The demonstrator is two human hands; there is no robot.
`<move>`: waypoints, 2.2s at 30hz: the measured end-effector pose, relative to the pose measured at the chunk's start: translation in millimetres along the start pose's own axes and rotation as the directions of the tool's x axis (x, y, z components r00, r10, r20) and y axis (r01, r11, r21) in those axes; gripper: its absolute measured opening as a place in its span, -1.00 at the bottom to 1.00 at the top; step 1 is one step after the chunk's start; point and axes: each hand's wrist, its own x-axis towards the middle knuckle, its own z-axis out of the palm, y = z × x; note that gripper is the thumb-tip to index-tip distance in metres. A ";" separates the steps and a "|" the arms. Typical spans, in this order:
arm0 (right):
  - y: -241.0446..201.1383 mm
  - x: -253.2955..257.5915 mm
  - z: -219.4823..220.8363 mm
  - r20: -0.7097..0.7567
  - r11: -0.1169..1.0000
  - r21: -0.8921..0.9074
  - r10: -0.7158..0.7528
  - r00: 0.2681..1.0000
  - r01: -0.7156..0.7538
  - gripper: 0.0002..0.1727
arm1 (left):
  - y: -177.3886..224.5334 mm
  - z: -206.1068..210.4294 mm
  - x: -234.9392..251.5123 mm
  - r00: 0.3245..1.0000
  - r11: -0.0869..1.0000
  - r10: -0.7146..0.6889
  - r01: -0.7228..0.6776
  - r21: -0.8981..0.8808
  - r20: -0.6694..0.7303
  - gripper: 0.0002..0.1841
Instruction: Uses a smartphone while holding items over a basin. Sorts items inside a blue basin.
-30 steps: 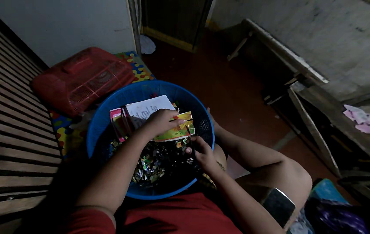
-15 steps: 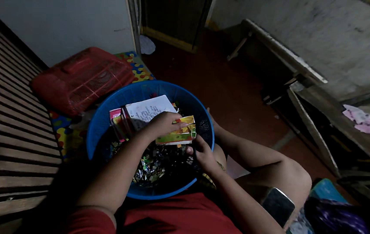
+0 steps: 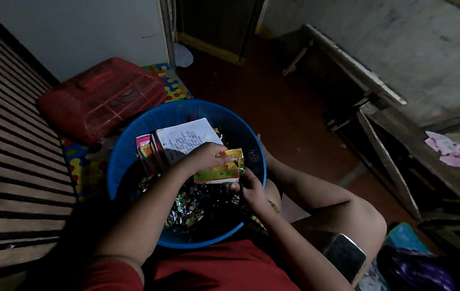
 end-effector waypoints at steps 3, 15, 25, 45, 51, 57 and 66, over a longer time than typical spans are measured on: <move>3.1 -0.6 0.2 -0.010 0.999 -0.001 -0.043 0.999 0.043 -0.28 | 0.6 0.5 1.6 0.999 1.000 -0.016 0.016 -0.013 0.031 -0.68; 3.0 1.9 -1.3 -0.005 0.999 -0.040 0.000 1.000 0.000 -0.05 | -1.8 0.4 1.7 0.990 0.999 0.002 0.004 -0.042 0.143 -0.65; -0.2 -2.0 0.8 -0.043 0.995 -0.102 0.013 0.999 -0.018 -0.40 | -3.9 0.1 1.8 0.984 0.997 0.002 0.012 -0.077 0.177 -0.67; -3.3 3.7 1.0 -0.061 0.986 -0.075 0.143 0.988 -0.148 -0.50 | -5.2 1.3 4.4 0.986 0.999 -0.034 0.027 0.046 0.163 -0.62; 1.8 7.2 -1.8 0.008 0.991 0.021 0.133 0.991 -0.133 -0.10 | -16.9 -7.8 2.3 0.971 0.997 -0.047 0.061 0.053 -0.235 -0.59; 0.2 8.4 -2.6 0.112 0.977 -0.167 0.154 0.982 -0.134 -0.04 | -17.9 -16.1 3.4 0.968 0.997 -0.071 0.075 0.009 -0.242 -0.58; 0.2 8.1 -2.2 0.125 0.951 -0.271 0.186 0.975 -0.147 -0.17 | -7.4 -2.7 -2.4 0.988 0.994 0.000 0.016 0.104 -0.153 -0.66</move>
